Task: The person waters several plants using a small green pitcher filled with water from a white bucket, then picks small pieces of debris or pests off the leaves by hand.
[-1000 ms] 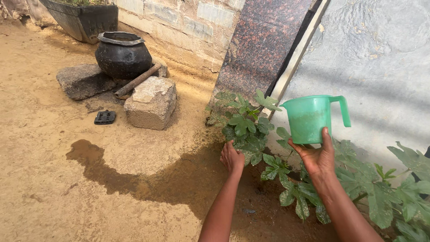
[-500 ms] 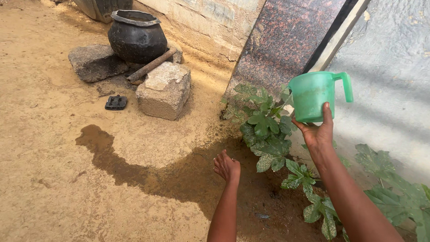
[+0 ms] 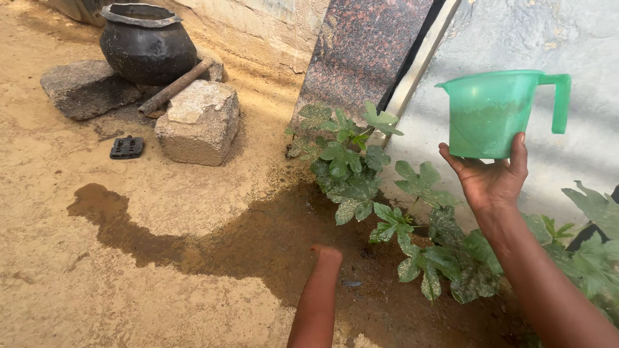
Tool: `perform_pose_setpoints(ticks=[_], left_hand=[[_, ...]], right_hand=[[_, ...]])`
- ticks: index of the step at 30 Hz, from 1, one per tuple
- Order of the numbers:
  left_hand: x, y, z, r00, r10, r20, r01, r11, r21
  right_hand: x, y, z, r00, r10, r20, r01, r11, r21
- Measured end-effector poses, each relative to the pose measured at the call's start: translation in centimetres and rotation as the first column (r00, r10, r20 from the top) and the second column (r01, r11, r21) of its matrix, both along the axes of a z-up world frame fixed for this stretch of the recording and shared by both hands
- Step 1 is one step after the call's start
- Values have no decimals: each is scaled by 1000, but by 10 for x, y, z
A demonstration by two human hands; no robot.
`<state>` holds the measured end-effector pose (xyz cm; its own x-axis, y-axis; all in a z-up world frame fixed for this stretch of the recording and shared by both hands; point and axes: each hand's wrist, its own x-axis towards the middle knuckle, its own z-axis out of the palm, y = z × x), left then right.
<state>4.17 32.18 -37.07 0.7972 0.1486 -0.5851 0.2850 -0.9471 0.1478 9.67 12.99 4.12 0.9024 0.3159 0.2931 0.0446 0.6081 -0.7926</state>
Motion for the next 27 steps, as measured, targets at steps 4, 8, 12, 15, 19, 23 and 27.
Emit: perform_pose_setpoints(ticks=[4, 8, 12, 15, 19, 23, 27], left_hand=[[7, -55, 25, 978, -137, -157, 129, 990, -57], [9, -132, 57, 903, -383, -193, 385, 923, -29], [-12, -226, 69, 790, -604, -106, 602, 797, -56], [-26, -286, 97, 665, -746, 39, 747, 663, -45], [-54, -336, 165, 477, -830, 288, 852, 518, 81], [-71, -331, 242, 295, -820, 491, 791, 498, 357], [-64, -317, 255, 145, -750, 645, 698, 540, 471]], right_hand=[[-39, -73, 23, 993, -116, 20, 118, 985, -124], [-72, -155, 31, 979, -191, 76, 202, 959, -199], [-94, -236, 25, 953, -301, -18, 290, 932, -216], [-107, -284, 15, 930, -366, -31, 351, 910, -219], [-118, -334, -1, 865, -494, -89, 462, 853, -243], [-119, -361, -13, 862, -493, -120, 463, 860, -213], [-112, -368, -24, 849, -508, -145, 474, 854, -217]])
